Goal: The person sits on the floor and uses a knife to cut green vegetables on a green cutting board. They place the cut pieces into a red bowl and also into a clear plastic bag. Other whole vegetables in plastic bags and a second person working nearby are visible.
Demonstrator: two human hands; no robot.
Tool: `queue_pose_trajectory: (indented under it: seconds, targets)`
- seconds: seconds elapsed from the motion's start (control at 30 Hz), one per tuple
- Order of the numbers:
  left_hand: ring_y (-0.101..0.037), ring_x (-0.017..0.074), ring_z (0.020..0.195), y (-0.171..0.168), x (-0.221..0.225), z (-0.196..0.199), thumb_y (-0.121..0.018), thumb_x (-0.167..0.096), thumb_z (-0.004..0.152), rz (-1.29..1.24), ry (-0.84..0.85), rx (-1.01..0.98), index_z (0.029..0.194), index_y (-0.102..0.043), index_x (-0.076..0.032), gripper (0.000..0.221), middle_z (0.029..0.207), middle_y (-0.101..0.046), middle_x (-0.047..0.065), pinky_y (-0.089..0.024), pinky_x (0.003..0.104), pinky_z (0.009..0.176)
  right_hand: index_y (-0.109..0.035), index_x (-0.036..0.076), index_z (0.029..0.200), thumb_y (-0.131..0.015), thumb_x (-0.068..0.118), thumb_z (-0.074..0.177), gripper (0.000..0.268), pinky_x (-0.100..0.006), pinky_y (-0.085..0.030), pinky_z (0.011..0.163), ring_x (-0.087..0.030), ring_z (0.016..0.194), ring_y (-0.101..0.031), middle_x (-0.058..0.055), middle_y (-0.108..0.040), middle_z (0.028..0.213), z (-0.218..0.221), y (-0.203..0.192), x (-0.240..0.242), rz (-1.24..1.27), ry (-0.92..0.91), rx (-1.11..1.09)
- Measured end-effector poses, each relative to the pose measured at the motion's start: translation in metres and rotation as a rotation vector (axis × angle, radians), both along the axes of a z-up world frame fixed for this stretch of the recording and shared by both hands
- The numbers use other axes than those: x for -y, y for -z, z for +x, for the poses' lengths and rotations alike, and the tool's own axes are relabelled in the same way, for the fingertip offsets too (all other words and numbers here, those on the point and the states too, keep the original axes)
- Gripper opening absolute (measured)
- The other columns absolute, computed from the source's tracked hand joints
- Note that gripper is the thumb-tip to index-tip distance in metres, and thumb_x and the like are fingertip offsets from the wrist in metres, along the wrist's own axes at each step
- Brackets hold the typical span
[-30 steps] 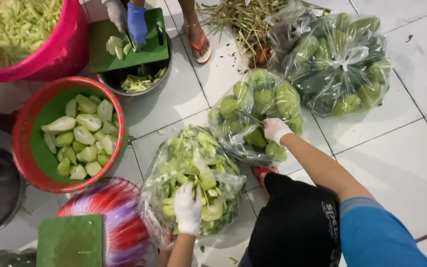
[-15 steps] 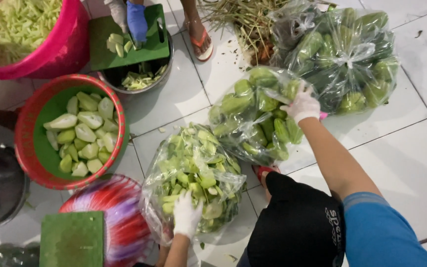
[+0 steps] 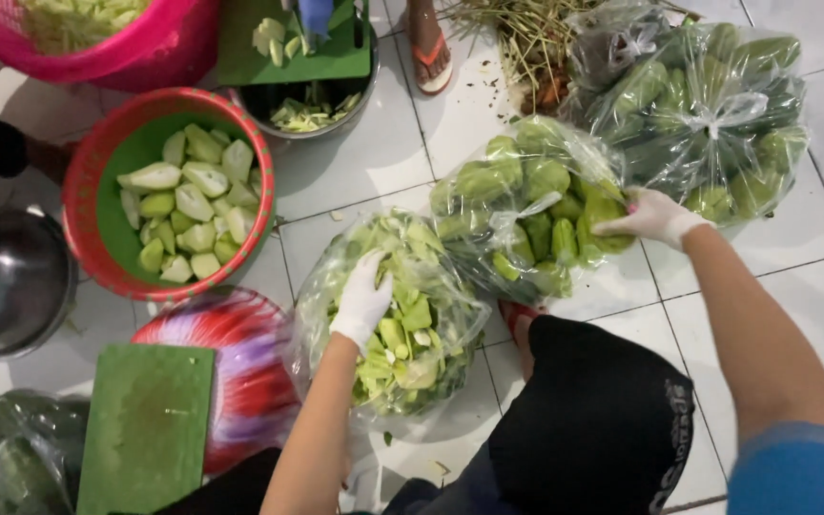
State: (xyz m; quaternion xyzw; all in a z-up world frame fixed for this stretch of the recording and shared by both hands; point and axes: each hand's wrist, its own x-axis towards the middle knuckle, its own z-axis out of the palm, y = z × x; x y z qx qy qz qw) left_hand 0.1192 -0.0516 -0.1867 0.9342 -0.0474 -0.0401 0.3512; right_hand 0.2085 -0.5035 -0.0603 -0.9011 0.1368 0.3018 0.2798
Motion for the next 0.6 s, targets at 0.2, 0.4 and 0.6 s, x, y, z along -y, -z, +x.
queue_pose_trajectory:
  seconds: [0.2, 0.4, 0.6]
  targets:
    - [-0.062, 0.0287, 0.121, 0.031, -0.054, -0.076, -0.06, -0.032, 0.092, -0.013, -0.173, -0.308, 0.129, -0.063, -0.019, 0.039, 0.125, -0.067, 0.011, -0.049, 0.042, 0.104, -0.052, 0.0, 0.11, -0.067, 0.021, 0.089, 0.033, -0.028, -0.029, 0.027, -0.013, 0.033, -0.033, -0.005, -0.044, 0.055, -0.031, 0.084, 0.116, 0.676, 0.079, 0.113]
    - [-0.065, 0.0252, 0.117, 0.015, -0.04, -0.076, -0.056, -0.043, 0.094, 0.081, -0.27, -0.335, 0.122, -0.067, -0.021, 0.037, 0.12, -0.071, 0.009, -0.05, 0.042, 0.103, -0.057, 0.007, 0.106, -0.062, 0.021, 0.092, 0.021, -0.019, -0.029, 0.033, -0.006, 0.035, -0.036, 0.002, -0.045, 0.052, -0.071, -0.034, -0.004, 0.883, 0.143, 0.205]
    - [-0.062, 0.0291, 0.122, 0.028, -0.005, -0.009, -0.057, -0.035, 0.095, 0.226, -0.131, -0.33, 0.128, -0.063, -0.013, 0.041, 0.128, -0.066, 0.013, -0.051, 0.045, 0.103, -0.062, 0.012, 0.083, -0.065, 0.03, 0.093, 0.021, -0.022, -0.028, 0.032, -0.01, 0.033, -0.039, -0.006, -0.051, 0.047, -0.16, -0.059, -0.11, 1.036, 0.404, 0.177]
